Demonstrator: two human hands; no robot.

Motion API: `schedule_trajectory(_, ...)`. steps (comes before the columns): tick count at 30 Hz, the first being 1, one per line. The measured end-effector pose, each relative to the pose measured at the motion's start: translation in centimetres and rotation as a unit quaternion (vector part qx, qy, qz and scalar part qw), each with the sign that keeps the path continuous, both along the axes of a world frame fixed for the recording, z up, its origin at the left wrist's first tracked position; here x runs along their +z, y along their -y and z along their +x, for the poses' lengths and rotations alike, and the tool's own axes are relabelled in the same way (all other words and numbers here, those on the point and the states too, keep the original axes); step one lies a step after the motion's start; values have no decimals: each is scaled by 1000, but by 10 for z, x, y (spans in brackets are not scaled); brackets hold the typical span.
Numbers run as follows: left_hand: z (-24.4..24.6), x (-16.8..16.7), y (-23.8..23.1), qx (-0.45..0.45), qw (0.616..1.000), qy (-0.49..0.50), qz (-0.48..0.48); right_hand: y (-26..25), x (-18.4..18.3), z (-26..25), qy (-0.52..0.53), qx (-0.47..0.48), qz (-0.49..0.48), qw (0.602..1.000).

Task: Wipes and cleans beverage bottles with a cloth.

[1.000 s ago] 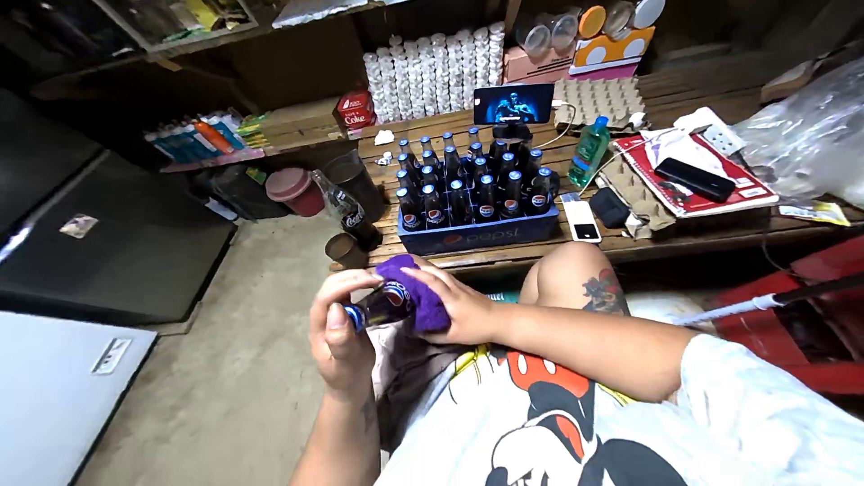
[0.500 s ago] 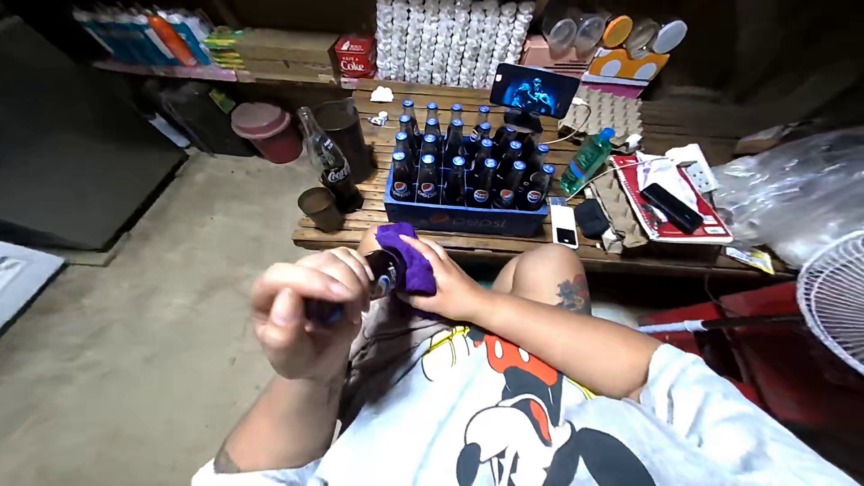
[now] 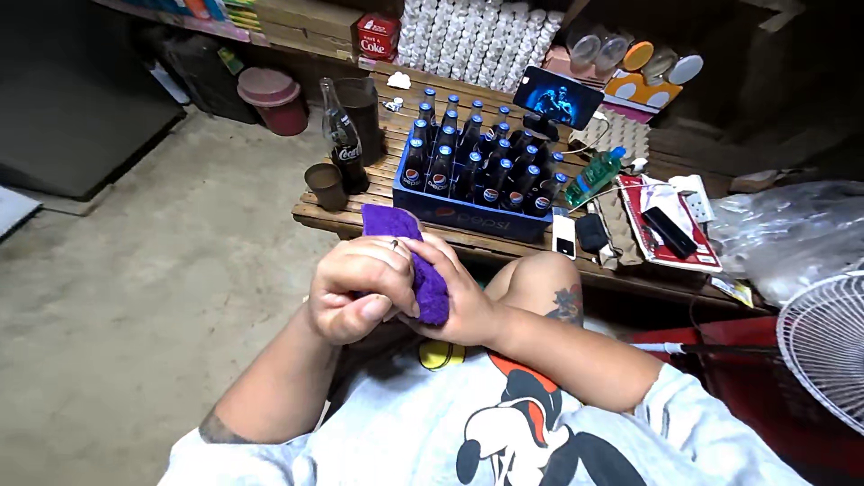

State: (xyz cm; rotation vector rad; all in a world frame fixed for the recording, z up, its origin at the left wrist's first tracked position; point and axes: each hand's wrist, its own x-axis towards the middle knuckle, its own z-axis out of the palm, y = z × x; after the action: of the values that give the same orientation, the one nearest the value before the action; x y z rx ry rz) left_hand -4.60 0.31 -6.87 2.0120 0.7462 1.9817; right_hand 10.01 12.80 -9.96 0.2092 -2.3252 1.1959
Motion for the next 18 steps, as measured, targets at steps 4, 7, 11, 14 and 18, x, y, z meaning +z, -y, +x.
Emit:
schedule_trajectory(4,2,-2,1,-2,1000,-3,-10,-6,-7,-3,18,-2,26,999)
schedule_trajectory(7,4,-3,2,-5,1000,-10,-7,-9,-10,-4,48,-6,12,999)
schedule_trajectory(11,4,-3,1,-10,1000,-10,0,-16,-16,-6,81,-10,-5,997)
schedule_trajectory(14,4,-3,1,-9,1000,-8,-1,-18,-17,-8,131,-26,-19,991)
schedule_trajectory(18,2,-3,2,-13,1000,-4,-3,-22,-20,-12,194,-43,-17,980)
